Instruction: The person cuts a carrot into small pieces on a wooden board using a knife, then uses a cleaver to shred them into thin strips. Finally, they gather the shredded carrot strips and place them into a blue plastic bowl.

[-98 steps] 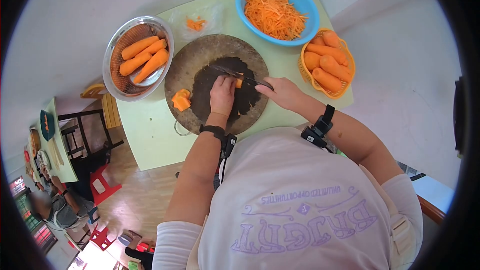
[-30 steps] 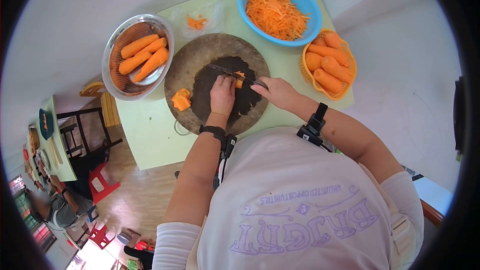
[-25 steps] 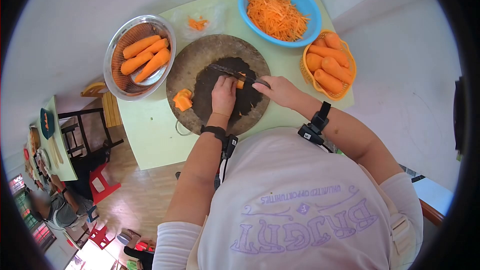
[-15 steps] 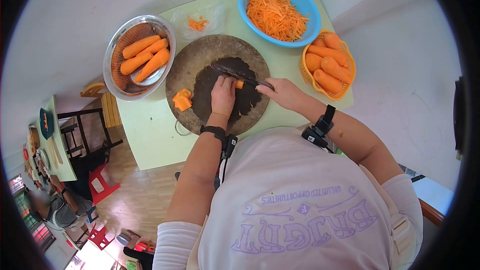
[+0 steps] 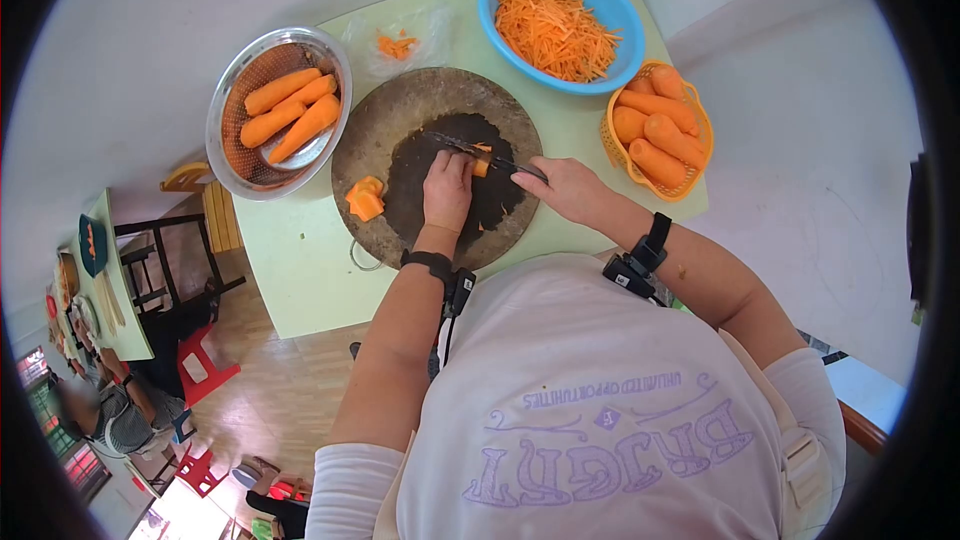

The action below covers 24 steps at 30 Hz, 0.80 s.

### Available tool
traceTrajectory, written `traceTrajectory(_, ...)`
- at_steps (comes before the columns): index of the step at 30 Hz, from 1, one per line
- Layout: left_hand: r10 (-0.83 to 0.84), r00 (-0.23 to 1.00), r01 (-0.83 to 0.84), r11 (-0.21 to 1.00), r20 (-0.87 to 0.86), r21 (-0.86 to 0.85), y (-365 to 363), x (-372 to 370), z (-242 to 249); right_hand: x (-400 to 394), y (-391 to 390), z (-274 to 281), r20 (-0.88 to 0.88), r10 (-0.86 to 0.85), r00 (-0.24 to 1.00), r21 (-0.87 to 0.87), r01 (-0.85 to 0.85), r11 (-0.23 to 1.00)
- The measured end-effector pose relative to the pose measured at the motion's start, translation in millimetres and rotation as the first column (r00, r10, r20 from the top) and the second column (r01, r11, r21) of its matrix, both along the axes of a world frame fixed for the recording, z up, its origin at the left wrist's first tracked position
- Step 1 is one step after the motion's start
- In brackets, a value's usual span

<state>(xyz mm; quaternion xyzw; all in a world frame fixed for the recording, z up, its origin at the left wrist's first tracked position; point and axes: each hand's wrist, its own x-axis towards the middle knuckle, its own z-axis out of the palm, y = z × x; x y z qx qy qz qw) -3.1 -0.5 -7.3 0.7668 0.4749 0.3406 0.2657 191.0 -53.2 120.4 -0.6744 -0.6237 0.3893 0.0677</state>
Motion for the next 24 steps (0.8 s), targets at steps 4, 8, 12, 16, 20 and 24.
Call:
traceTrajectory(4, -0.001, 1.000, 0.001, 1.000, -0.003, -0.002, 0, 0, 2, -1, 2, -4, -0.005, 0.003, 1.000, -0.008, -0.003, 1.000)
traceTrajectory(8, 0.005, 1.000, -0.006, 1.000, 0.022, 0.022, 0, 1, 4, -6, 3, -25, -0.026, -0.010, 1.000, 0.037, 0.011, 0.999)
traceTrajectory(12, -0.016, 0.998, 0.017, 1.000, 0.054, -0.010, 0, -3, 7, -6, 3, -25, -0.010, -0.023, 1.000, 0.062, 0.023, 0.998)
traceTrajectory(16, -0.075, 0.996, 0.075, 0.997, 0.052, 0.001, 1, -9, 4, -4, 0, -29, -0.013, -0.031, 0.999, 0.093, 0.032, 0.995)
traceTrajectory(20, -0.054, 0.997, 0.053, 0.998, 0.060, 0.018, 0, -7, 1, -5, 2, -18, -0.047, -0.045, 0.998, 0.024, 0.047, 0.999)
traceTrajectory(24, -0.052, 0.998, 0.051, 0.998, 0.033, 0.037, 1, -7, 0, -3, -2, -12, -0.056, -0.025, 0.998, 0.056, 0.028, 0.998)
